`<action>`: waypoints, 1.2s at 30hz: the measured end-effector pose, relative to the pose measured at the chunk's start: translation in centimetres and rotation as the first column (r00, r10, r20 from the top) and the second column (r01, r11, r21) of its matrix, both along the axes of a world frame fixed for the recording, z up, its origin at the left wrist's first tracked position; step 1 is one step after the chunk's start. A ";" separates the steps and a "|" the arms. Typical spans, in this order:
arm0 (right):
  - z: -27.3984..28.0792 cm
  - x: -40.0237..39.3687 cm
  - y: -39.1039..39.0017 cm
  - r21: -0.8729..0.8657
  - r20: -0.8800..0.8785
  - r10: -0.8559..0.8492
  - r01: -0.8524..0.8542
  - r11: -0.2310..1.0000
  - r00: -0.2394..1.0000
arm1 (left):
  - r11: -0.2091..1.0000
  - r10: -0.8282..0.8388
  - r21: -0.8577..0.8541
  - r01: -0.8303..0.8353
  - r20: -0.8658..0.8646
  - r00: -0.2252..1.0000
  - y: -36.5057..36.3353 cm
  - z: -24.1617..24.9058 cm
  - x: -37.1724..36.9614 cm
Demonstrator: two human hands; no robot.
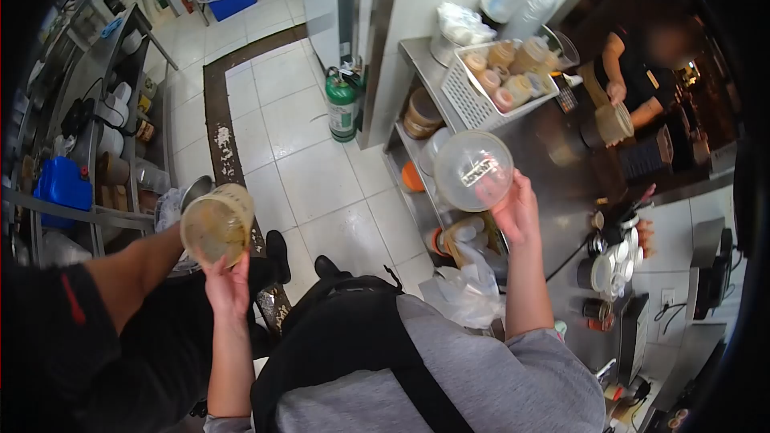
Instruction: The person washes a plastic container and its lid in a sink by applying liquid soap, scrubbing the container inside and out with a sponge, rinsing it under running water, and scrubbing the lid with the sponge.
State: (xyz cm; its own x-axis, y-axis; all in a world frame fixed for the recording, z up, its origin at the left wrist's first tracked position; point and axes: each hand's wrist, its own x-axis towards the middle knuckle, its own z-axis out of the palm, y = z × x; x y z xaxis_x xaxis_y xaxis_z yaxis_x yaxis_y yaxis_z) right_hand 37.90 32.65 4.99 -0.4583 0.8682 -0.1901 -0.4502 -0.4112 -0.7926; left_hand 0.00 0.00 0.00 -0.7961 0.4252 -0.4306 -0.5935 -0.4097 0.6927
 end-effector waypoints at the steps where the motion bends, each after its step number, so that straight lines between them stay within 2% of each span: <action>1: 0.4 -1.7 -0.3 -0.025 -0.053 0.070 -0.072 0.997 0.996 | 0.999 -0.035 0.011 0.035 0.005 0.999 0.5 0.0 0.4; 2: 0.6 -3.1 -0.5 -0.047 -0.107 0.139 -0.144 0.988 0.985 | 0.998 -0.067 0.003 0.067 0.014 0.998 1.1 -0.1 0.8; 3: 2.0 -7.3 0.6 -0.035 -0.046 0.150 -0.152 0.988 0.988 | 0.993 -0.104 0.068 0.098 0.083 0.991 3.4 -0.5 -1.1; 5: 1.8 -12.3 0.6 -0.114 -0.205 0.249 -0.275 0.955 0.947 | 0.987 -0.157 0.044 0.154 0.084 0.984 5.1 0.3 -3.3; 9: 3.1 -20.1 1.5 -0.081 -0.236 0.309 -0.335 0.939 0.922 | 0.976 -0.218 0.039 0.216 0.058 0.974 8.7 0.5 -7.0; 11: 2.8 -22.9 2.2 -0.072 -0.263 0.324 -0.353 0.933 0.909 | 0.952 -0.304 0.070 0.299 0.092 0.948 10.2 0.5 -8.4; 13: 2.4 -25.6 3.5 -0.074 -0.358 0.298 -0.345 0.936 0.885 | 0.955 -0.297 0.053 0.293 0.099 0.950 12.2 0.9 -9.5; 17: 2.2 -30.5 7.4 -0.070 -0.432 0.329 -0.395 0.916 0.840 | 0.963 -0.270 0.046 0.266 0.092 0.959 16.4 0.7 -12.0; 19: 1.9 -32.7 10.2 -0.084 -0.440 0.355 -0.432 0.898 0.825 | 0.952 -0.307 0.019 0.307 0.103 0.946 18.4 0.5 -13.2; 21: 1.7 -35.3 13.3 -0.058 -0.518 0.363 -0.455 0.889 0.774 | 0.959 -0.281 -0.006 0.284 0.125 0.952 20.9 0.5 -14.4; 25: 2.0 -39.7 19.1 -0.093 -0.518 0.388 -0.501 0.860 0.762 | 0.940 -0.335 -0.008 0.342 0.181 0.925 25.5 1.3 -16.1; 26: 1.6 -40.8 20.6 -0.036 -0.569 0.435 -0.549 0.835 0.698 | 0.943 -0.328 0.002 0.334 0.191 0.925 26.7 1.7 -16.7; 27: 1.8 -41.8 21.6 -0.038 -0.573 0.442 -0.561 0.827 0.690 | 0.946 -0.322 0.017 0.325 0.201 0.925 27.7 2.1 -17.2; 29: 2.4 -44.1 23.4 -0.162 -0.435 0.393 -0.500 0.851 0.810 | 0.952 -0.300 -0.005 0.306 0.179 0.937 29.1 3.1 -18.2; 33: 0.1 -48.5 26.7 -0.099 -0.430 0.457 -0.544 0.833 0.778 | 0.960 -0.280 0.020 0.279 0.116 0.953 29.7 4.3 -21.1; 35: -1.5 -51.1 27.9 -0.113 -0.250 0.451 -0.489 0.865 0.857 | 0.962 -0.272 0.023 0.271 0.087 0.958 29.4 4.0 -22.8; 36: -3.2 -52.2 28.7 -0.097 -0.198 0.480 -0.504 0.858 0.855 | 0.964 -0.265 0.026 0.264 0.088 0.960 29.4 4.2 -23.7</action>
State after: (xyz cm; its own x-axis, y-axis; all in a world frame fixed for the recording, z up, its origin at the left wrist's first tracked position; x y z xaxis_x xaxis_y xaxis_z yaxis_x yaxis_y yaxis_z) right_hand -14.29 61.34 1.75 -0.8528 0.4906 -0.1791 -0.2754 -0.7138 -0.6440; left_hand -23.72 29.39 4.24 -0.6127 0.6220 -0.4875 -0.7416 -0.2392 0.6268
